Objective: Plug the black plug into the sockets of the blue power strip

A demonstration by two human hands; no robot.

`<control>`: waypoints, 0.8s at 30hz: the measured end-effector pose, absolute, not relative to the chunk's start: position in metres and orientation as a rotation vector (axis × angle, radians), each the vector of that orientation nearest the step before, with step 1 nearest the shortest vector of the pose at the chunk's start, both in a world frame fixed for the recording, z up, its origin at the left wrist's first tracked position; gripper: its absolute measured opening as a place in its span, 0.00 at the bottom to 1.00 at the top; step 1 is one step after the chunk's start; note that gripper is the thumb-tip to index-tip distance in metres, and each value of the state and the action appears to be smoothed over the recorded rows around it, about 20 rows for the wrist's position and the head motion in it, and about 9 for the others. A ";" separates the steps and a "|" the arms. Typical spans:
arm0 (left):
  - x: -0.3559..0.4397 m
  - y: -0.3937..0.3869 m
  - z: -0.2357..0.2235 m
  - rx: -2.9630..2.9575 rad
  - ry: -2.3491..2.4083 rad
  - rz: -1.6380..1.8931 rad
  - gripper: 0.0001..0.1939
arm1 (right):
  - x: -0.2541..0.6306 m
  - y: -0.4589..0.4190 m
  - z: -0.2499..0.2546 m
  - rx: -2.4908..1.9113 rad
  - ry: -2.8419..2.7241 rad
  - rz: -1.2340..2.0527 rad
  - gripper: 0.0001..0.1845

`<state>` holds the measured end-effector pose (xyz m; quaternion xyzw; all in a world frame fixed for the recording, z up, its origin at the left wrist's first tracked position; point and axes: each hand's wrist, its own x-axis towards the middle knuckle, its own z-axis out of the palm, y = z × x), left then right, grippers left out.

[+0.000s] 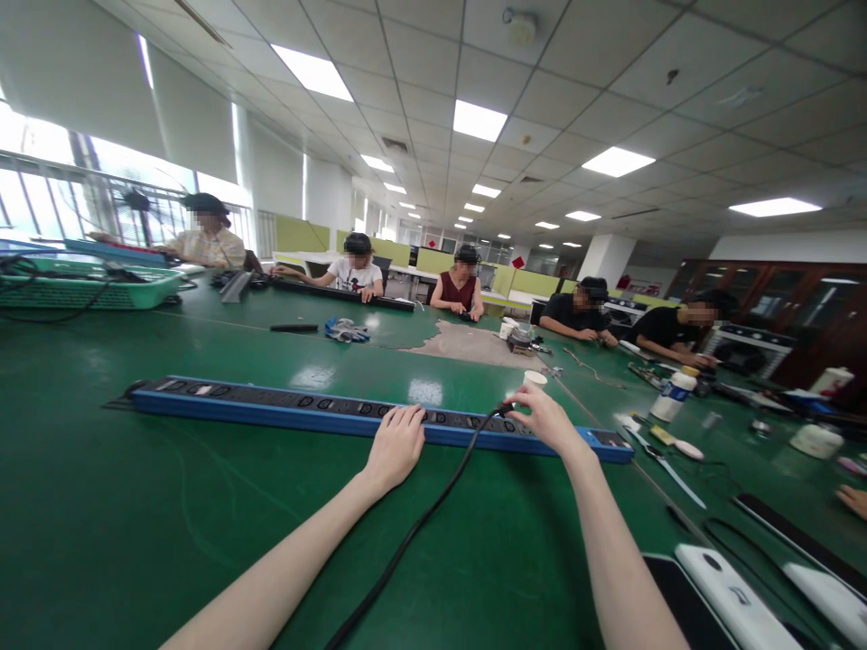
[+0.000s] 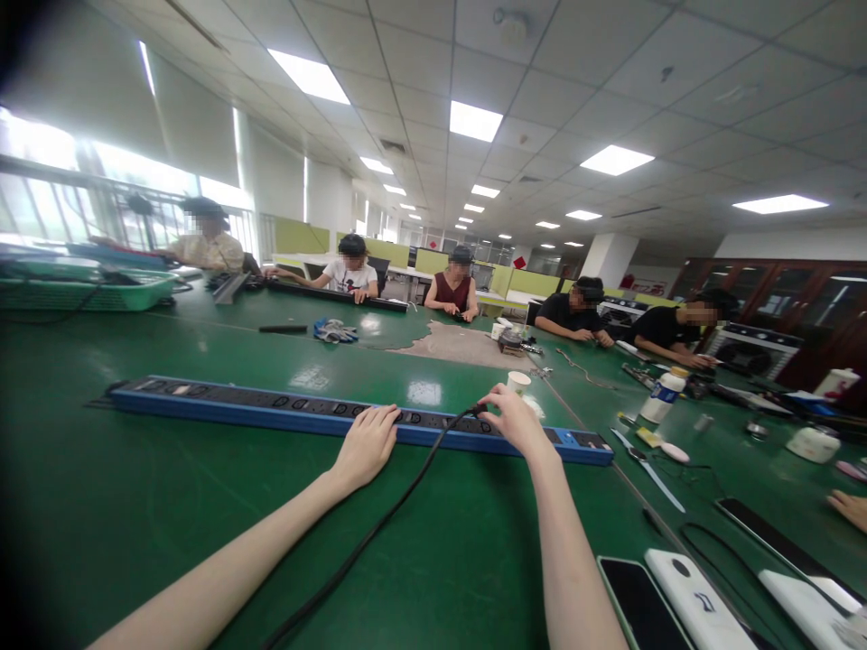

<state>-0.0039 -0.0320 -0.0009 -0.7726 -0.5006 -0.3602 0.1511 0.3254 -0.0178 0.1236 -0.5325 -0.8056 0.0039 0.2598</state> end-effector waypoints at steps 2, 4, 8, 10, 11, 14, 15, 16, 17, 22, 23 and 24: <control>-0.004 -0.032 -0.001 -2.219 -1.437 -1.036 0.22 | 0.323 -0.016 0.122 -1.393 -2.187 0.052 0.11; -0.003 -0.032 -0.001 -2.218 -1.439 -1.035 0.23 | 0.317 -0.013 0.120 -1.380 -2.122 0.062 0.12; -0.002 -0.033 0.000 -2.214 -1.447 -1.020 0.23 | 0.304 -0.005 0.112 -1.548 -1.783 -0.056 0.19; -0.001 -0.033 0.000 -2.214 -1.447 -1.012 0.23 | 0.297 0.000 0.103 -1.668 -1.660 -0.101 0.21; -0.001 -0.033 0.000 -2.213 -1.446 -1.008 0.23 | 0.294 0.001 0.097 -1.713 -1.643 -0.122 0.21; -0.001 -0.033 0.000 -2.211 -1.450 -1.012 0.23 | 0.287 0.005 0.077 -1.773 -1.706 -0.199 0.19; -0.001 -0.033 0.000 -2.209 -1.454 -1.017 0.23 | 0.284 0.005 0.071 -1.779 -1.731 -0.236 0.19; 0.000 -0.032 0.000 -2.208 -1.457 -1.021 0.23 | 0.282 0.005 0.065 -1.779 -1.749 -0.281 0.19; 0.000 -0.032 0.000 -2.206 -1.461 -1.023 0.23 | 0.280 0.005 0.061 -1.774 -1.760 -0.332 0.19; -0.001 -0.034 0.002 -2.202 -1.458 -1.041 0.22 | 0.270 0.006 0.052 -1.756 -1.758 -0.543 0.17; -0.001 -0.036 0.004 -2.200 -1.453 -1.057 0.22 | 0.268 0.006 0.052 -1.756 -1.759 -0.555 0.16; -0.001 -0.038 0.006 -2.202 -1.452 -1.072 0.21 | 0.266 0.007 0.052 -1.754 -1.759 -0.561 0.16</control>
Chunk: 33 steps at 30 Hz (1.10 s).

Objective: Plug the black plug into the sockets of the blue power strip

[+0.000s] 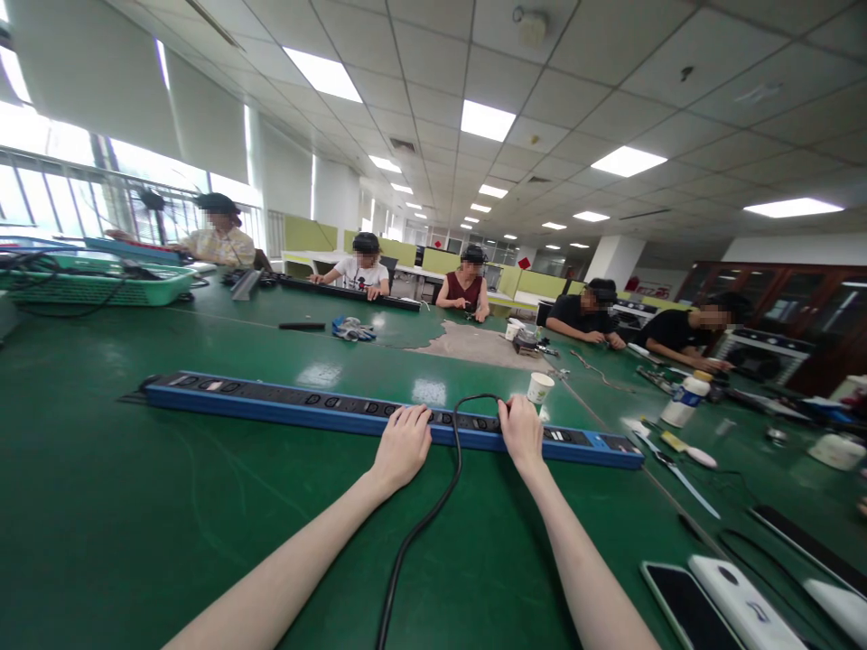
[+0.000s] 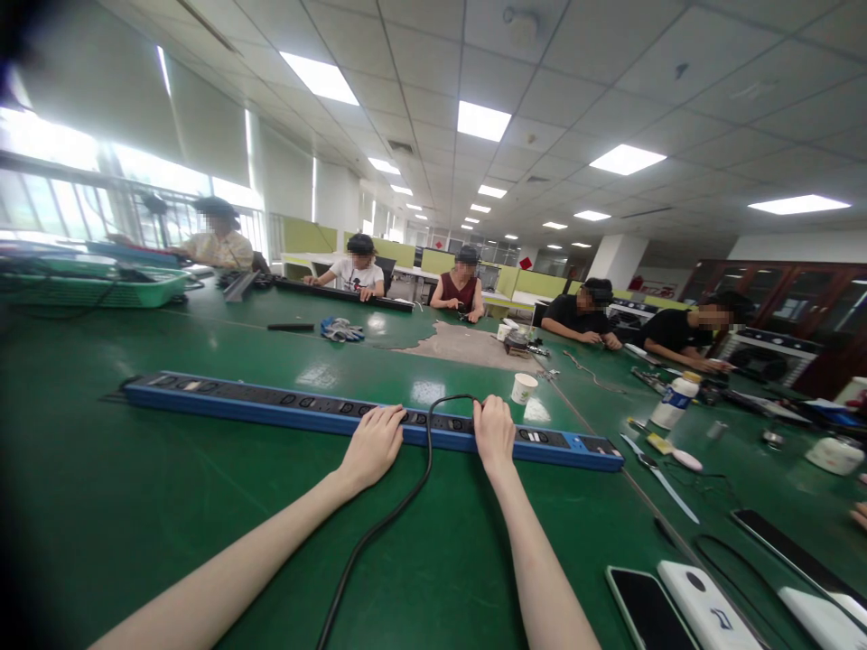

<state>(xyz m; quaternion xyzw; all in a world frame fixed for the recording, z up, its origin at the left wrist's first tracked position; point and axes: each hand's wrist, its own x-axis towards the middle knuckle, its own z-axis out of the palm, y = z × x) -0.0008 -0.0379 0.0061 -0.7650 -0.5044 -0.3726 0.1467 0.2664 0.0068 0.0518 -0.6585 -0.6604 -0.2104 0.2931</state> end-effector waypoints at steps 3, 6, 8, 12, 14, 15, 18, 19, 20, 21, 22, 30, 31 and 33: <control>0.002 -0.048 0.016 -2.288 -1.498 -1.045 0.21 | 0.262 0.008 0.051 -1.751 -1.756 -0.553 0.15; 0.009 -0.058 0.032 -2.540 -1.600 -0.842 0.28 | 0.259 0.008 0.051 -1.763 -1.747 -0.538 0.14; 0.014 -0.063 0.045 -2.773 -1.654 -0.643 0.30 | 0.258 0.008 0.051 -1.759 -1.749 -0.545 0.14; 0.018 -0.069 0.070 -3.251 -1.628 -0.195 0.15 | 0.256 0.006 0.050 -1.701 -1.778 -0.559 0.13; 0.015 -0.069 0.082 -3.294 -1.594 -0.199 0.08 | 0.256 0.006 0.049 -1.687 -1.773 -0.545 0.12; 0.012 -0.068 0.087 -3.274 -1.596 -0.281 0.07 | 0.257 0.006 0.048 -1.684 -1.763 -0.538 0.12; -0.001 -0.057 0.104 -3.020 -1.713 -0.743 0.10 | 0.259 0.009 0.046 -1.676 -1.732 -0.548 0.12; -0.007 -0.051 0.108 -2.851 -1.766 -0.923 0.12 | 0.260 0.010 0.045 -1.671 -1.722 -0.561 0.11; -0.012 -0.045 0.111 -2.685 -1.804 -1.073 0.14 | 0.261 0.011 0.044 -1.664 -1.713 -0.574 0.11; -0.018 -0.039 0.112 -2.563 -1.823 -1.185 0.16 | 0.262 0.012 0.043 -1.656 -1.705 -0.584 0.11; -0.023 -0.033 0.111 -2.499 -1.834 -1.254 0.16 | 0.263 0.013 0.042 -1.647 -1.697 -0.589 0.10; -0.028 -0.014 0.038 -2.434 -1.613 -1.231 0.16 | 0.254 0.012 0.036 -1.728 -1.705 -0.608 0.10; -0.029 -0.014 0.029 -2.448 -1.505 -1.242 0.18 | 0.251 0.011 0.036 -1.748 -1.724 -0.632 0.10; -0.030 -0.014 0.016 -2.456 -1.359 -1.273 0.21 | 0.247 0.011 0.038 -1.772 -1.767 -0.684 0.10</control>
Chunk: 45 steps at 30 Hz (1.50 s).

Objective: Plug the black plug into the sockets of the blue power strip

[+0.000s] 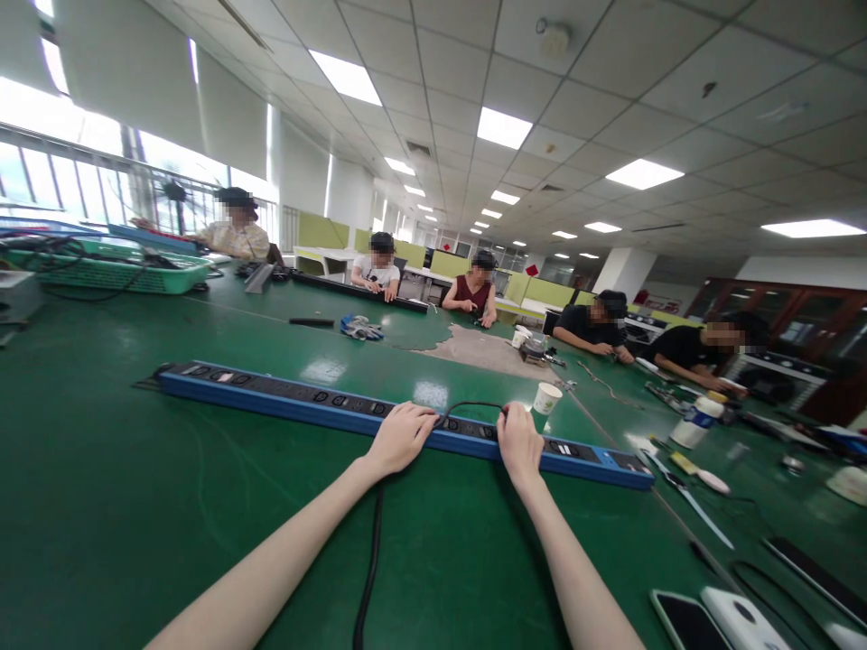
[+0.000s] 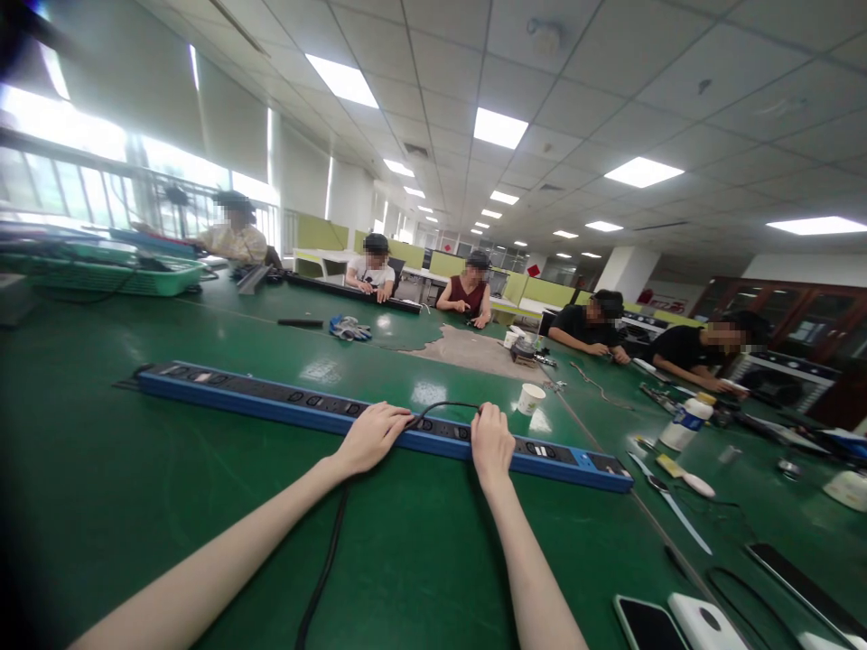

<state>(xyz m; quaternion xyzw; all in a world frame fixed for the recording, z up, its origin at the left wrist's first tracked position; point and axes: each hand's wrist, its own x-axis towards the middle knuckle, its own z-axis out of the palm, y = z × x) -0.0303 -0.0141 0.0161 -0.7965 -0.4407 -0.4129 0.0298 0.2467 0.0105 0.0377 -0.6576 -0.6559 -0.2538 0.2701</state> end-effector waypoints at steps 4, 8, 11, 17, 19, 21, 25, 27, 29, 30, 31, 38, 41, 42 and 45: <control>-0.035 -0.012 0.002 -2.389 -1.344 -1.363 0.23 | 0.244 0.010 0.042 -1.810 -1.834 -0.722 0.09; -0.035 -0.012 -0.001 -2.348 -1.408 -1.416 0.23 | 0.244 0.009 0.043 -1.837 -1.845 -0.747 0.09; -0.034 -0.013 0.000 -2.337 -1.418 -1.422 0.22 | 0.245 0.005 0.043 -1.835 -1.846 -0.773 0.10; -0.032 -0.014 0.002 -2.323 -1.400 -1.428 0.22 | 0.255 0.004 0.044 -1.746 -1.898 -0.652 0.10; -0.033 -0.014 0.002 -2.328 -1.397 -1.410 0.23 | 0.259 0.005 0.045 -1.708 -1.908 -0.605 0.10; -0.033 -0.015 0.003 -2.326 -1.407 -1.398 0.23 | 0.263 0.006 0.047 -1.668 -1.914 -0.565 0.09; -0.032 -0.015 0.003 -2.315 -1.429 -1.421 0.22 | 0.270 0.008 0.050 -1.611 -1.904 -0.469 0.08; -0.032 -0.015 0.003 -2.313 -1.433 -1.434 0.22 | 0.272 0.008 0.049 -1.611 -1.883 -0.424 0.08; -0.032 -0.016 0.003 -2.311 -1.435 -1.439 0.22 | 0.271 0.007 0.050 -1.623 -1.869 -0.396 0.09; -0.032 -0.016 0.004 -2.310 -1.434 -1.439 0.22 | 0.270 0.007 0.051 -1.627 -1.865 -0.390 0.09; -0.032 -0.016 0.004 -2.310 -1.432 -1.440 0.22 | 0.269 0.006 0.054 -1.626 -1.857 -0.391 0.10; -0.032 -0.017 0.004 -2.312 -1.400 -1.431 0.21 | 0.285 -0.004 0.116 -1.503 -1.694 -0.458 0.20; -0.031 -0.017 0.003 -2.305 -1.392 -1.424 0.21 | 0.318 -0.001 0.133 -1.493 -1.793 -0.373 0.22; -0.031 -0.017 0.003 -2.306 -1.390 -1.416 0.21 | 0.331 0.002 0.133 -1.541 -1.827 -0.328 0.22; -0.030 -0.016 0.002 -2.311 -1.387 -1.385 0.20 | 0.369 0.009 0.121 -1.734 -1.922 -0.177 0.21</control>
